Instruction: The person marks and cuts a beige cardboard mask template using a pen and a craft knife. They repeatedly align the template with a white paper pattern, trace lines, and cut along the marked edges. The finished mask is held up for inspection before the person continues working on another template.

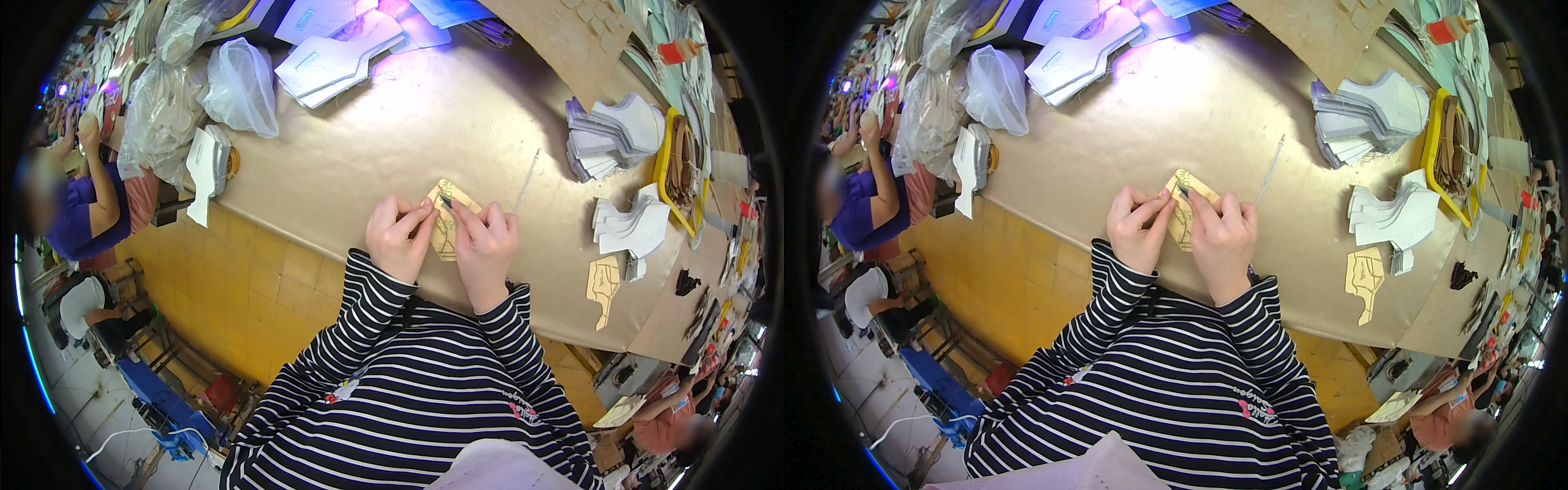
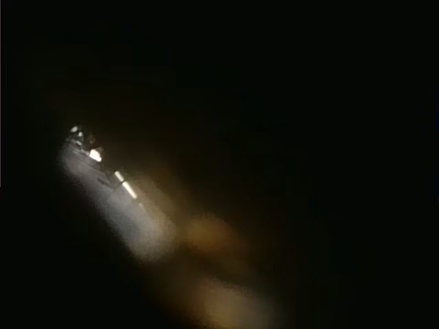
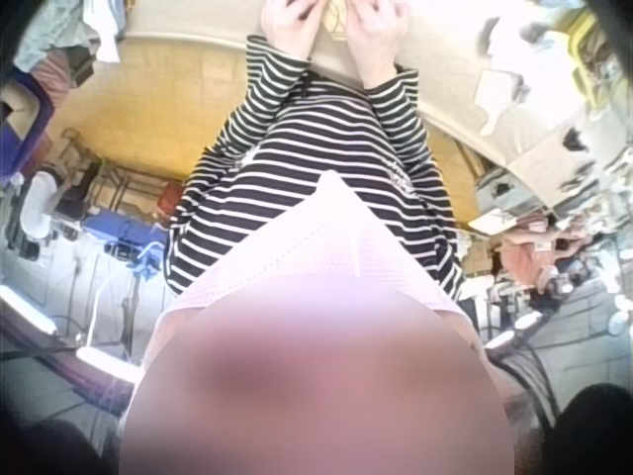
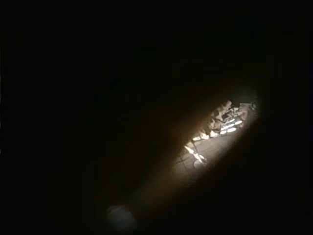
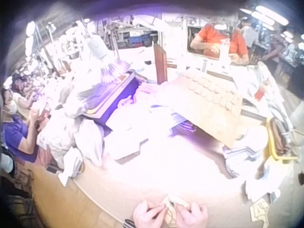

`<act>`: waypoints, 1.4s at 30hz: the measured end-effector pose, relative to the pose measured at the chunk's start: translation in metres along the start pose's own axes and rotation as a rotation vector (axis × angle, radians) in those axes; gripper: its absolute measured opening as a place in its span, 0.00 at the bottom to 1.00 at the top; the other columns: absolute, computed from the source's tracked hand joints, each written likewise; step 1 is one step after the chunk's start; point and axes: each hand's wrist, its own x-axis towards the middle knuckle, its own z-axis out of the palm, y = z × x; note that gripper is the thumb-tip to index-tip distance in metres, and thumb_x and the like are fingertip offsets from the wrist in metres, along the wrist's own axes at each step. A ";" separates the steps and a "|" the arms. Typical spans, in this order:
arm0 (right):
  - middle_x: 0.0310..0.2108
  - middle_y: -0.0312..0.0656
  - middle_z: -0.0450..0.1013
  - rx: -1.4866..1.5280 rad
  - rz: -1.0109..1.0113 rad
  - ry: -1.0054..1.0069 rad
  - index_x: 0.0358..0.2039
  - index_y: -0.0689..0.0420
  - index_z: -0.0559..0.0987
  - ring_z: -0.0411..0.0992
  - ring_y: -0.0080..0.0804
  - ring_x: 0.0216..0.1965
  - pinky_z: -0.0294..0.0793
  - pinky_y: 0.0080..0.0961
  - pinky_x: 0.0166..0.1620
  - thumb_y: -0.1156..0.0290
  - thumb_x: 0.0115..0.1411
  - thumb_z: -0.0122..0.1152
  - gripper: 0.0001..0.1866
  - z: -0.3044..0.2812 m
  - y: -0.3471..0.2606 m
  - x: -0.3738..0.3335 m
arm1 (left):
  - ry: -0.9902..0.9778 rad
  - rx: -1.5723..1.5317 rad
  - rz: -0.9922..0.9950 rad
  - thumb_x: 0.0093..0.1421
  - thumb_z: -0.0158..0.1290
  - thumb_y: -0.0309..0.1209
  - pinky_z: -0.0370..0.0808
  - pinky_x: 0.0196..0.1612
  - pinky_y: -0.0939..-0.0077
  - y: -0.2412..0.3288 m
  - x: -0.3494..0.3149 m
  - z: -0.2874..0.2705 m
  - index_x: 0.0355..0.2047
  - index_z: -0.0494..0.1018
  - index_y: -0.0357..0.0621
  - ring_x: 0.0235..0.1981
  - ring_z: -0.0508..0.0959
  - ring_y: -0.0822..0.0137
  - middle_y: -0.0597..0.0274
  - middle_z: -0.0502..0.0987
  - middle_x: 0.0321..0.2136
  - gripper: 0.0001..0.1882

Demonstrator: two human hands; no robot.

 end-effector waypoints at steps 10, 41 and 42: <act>0.22 0.32 0.65 0.010 0.084 0.027 0.38 0.51 0.87 0.66 0.27 0.24 0.63 0.30 0.40 0.72 0.53 0.70 0.10 -0.006 0.006 -0.003 | -0.022 0.025 0.018 0.51 0.67 0.25 0.68 0.29 0.67 0.000 0.002 -0.003 0.31 0.83 0.43 0.26 0.73 0.62 0.61 0.72 0.24 0.07; 0.54 0.41 0.68 -0.138 0.018 -0.287 0.59 0.55 0.75 0.67 0.42 0.51 0.69 0.38 0.51 0.69 0.51 0.70 0.32 -0.012 -0.026 -0.024 | -0.420 0.264 0.474 0.52 0.53 0.23 0.72 0.42 0.64 -0.007 0.043 -0.006 0.37 0.72 0.41 0.36 0.73 0.55 0.56 0.71 0.33 0.10; 0.54 0.42 0.68 -0.094 0.022 -0.296 0.59 0.55 0.75 0.67 0.43 0.51 0.70 0.37 0.52 0.69 0.52 0.69 0.31 -0.014 -0.025 -0.023 | -0.453 0.220 0.445 0.54 0.53 0.22 0.72 0.42 0.63 -0.008 0.042 -0.011 0.37 0.72 0.41 0.37 0.72 0.54 0.55 0.71 0.34 0.09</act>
